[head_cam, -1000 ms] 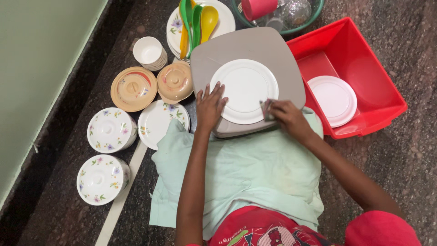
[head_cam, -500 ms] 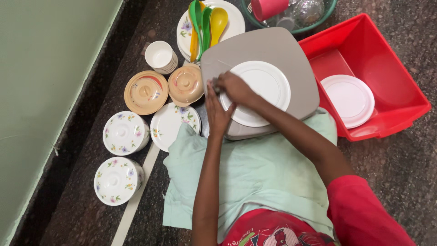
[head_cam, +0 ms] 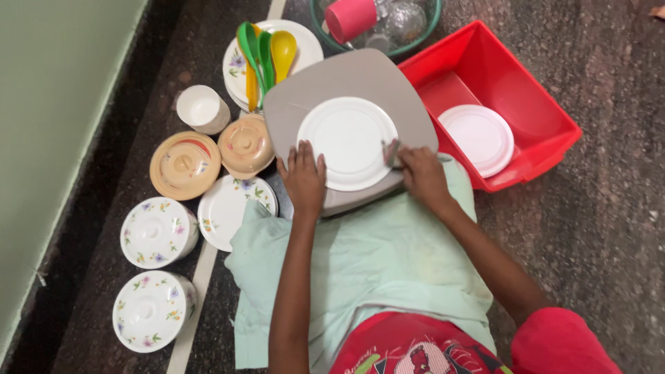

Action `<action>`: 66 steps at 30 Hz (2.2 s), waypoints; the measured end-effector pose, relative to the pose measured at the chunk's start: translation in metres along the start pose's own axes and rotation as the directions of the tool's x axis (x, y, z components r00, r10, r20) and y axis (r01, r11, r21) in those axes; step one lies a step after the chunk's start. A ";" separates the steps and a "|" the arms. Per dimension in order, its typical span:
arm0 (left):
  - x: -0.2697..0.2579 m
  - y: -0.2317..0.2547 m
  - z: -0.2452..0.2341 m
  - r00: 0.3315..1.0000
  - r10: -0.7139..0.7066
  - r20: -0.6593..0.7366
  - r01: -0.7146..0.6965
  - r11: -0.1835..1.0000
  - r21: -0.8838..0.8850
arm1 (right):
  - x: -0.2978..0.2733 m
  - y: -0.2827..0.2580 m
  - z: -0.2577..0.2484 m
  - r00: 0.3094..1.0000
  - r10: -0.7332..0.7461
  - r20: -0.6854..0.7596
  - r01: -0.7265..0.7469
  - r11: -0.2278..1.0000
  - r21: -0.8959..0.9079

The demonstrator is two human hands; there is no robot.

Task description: The person sits on the floor and wipes multiple ceramic plates with a cloth, placing each cleaned plate into a red plastic bin. The person handles plates one at a time, wiping both sides before stacking them.

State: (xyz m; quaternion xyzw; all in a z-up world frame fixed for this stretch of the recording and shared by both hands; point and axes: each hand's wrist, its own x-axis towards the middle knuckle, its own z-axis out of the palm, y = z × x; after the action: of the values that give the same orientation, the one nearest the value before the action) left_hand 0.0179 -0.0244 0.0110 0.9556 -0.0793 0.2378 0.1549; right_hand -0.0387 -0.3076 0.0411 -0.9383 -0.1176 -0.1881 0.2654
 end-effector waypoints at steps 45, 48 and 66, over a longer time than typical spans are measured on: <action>-0.196 -0.281 -0.090 0.304 -0.858 0.414 0.634 -0.142 -0.760 | -0.105 0.008 0.006 0.810 0.531 0.248 -0.131 -0.248 0.960; -0.196 -0.305 -0.068 0.319 -0.801 0.507 0.650 -0.205 -0.732 | -0.106 0.022 0.005 0.787 0.582 0.206 -0.148 -0.146 0.978; -0.133 -0.347 -0.018 0.272 -0.611 0.744 0.842 -0.223 -0.491 | -0.115 0.033 -0.012 0.788 0.508 0.347 -0.237 -0.270 0.933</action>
State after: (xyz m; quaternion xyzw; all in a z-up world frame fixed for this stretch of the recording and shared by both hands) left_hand -0.0281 0.3178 -0.1278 0.5807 0.3786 -0.0948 0.7145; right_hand -0.1350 -0.3552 -0.0123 -0.3847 0.1092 -0.0300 0.9161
